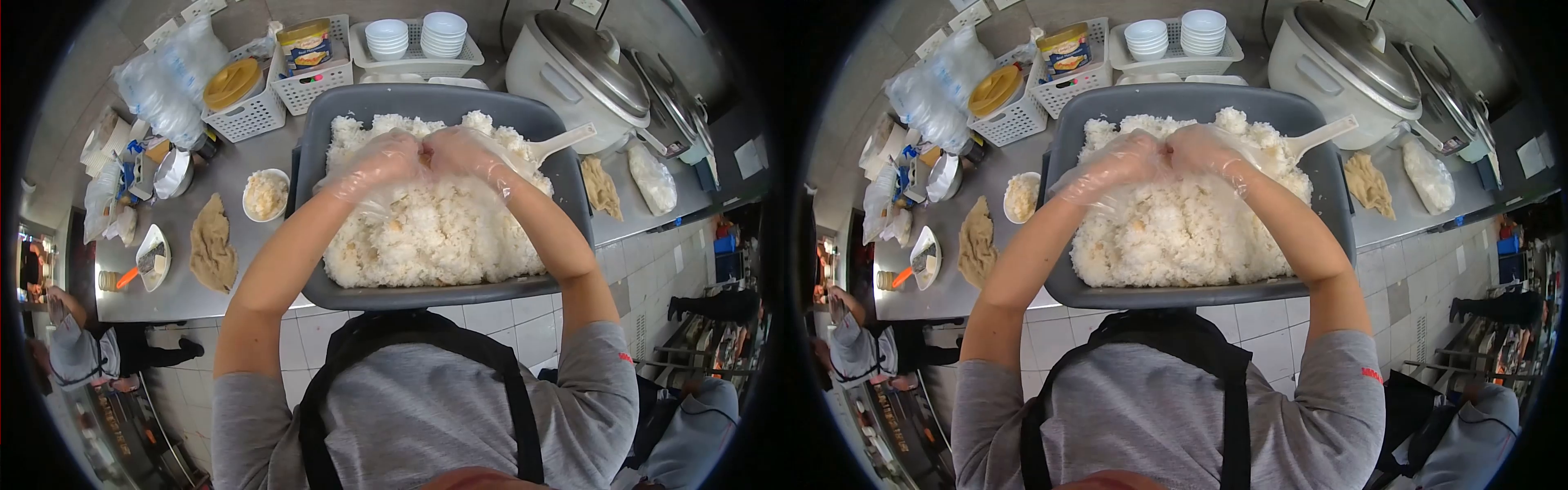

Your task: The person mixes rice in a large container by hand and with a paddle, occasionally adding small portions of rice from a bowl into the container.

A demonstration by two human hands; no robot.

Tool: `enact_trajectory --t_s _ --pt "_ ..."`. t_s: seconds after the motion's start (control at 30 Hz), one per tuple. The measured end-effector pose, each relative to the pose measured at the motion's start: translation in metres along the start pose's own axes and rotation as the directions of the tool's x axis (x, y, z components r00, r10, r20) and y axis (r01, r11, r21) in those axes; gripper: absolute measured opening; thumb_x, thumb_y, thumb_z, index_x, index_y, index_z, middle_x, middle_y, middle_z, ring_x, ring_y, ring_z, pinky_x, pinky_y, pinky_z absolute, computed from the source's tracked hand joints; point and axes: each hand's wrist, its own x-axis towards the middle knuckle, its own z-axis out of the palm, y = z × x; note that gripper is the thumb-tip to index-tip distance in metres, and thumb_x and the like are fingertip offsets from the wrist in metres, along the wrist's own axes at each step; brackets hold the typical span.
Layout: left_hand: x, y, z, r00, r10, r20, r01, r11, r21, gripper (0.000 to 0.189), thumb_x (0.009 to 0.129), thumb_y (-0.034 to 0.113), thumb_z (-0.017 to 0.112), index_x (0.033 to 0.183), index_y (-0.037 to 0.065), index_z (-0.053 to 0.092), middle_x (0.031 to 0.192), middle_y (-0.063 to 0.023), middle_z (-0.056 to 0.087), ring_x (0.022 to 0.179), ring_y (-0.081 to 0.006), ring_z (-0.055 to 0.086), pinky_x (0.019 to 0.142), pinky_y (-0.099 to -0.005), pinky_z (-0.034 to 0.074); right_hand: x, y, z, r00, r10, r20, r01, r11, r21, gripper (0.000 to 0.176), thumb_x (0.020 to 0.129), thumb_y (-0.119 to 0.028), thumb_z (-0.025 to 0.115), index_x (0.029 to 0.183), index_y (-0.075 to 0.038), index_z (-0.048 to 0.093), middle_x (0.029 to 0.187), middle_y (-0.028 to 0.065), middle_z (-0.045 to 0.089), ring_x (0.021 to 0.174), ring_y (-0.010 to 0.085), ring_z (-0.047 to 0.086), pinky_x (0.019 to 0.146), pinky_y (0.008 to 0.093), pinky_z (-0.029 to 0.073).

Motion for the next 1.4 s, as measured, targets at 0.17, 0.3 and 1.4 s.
enact_trajectory --t_s 0.17,0.3,1.4 --pt "0.018 -0.04 0.044 0.931 0.152 -0.331 -0.197 0.975 -0.107 0.031 0.076 0.035 0.066 0.091 0.008 0.07 0.093 -0.0171 0.066 0.095 -0.0317 0.061 0.083 -0.0376 0.048 -0.016 -0.008 -0.005 0.995 0.099 -0.033 -0.094 0.988 0.12 0.023 0.08 -0.026 0.057 0.09 -0.011 0.07 0.09 0.0149 0.067 0.089 0.034 0.063 0.079 0.042 0.049" --pt "0.023 -0.041 0.038 0.926 0.221 -0.307 -0.222 0.975 0.033 0.023 0.073 0.026 0.067 0.087 0.008 0.069 0.09 -0.0152 0.066 0.096 -0.0302 0.06 0.083 -0.0361 0.047 -0.015 -0.001 -0.003 0.984 0.096 -0.153 -0.062 0.974 0.217 0.022 0.079 -0.03 0.063 0.089 -0.012 0.07 0.089 0.0146 0.067 0.083 0.0312 0.064 0.076 0.0395 0.049" --pt "-0.159 -0.204 0.005 0.81 -0.135 -0.57 0.236 0.966 0.107 0.055 0.07 0.032 0.073 0.122 0.021 0.059 0.121 -0.0015 0.059 0.114 -0.0235 0.05 0.1 -0.0395 0.038 -0.072 -0.012 -0.057 0.988 0.069 -0.142 0.105 0.384 0.917 0.027 0.085 -0.005 0.053 0.111 -0.002 0.057 0.111 0.0043 0.057 0.096 0.0109 0.052 0.083 0.0258 0.042"
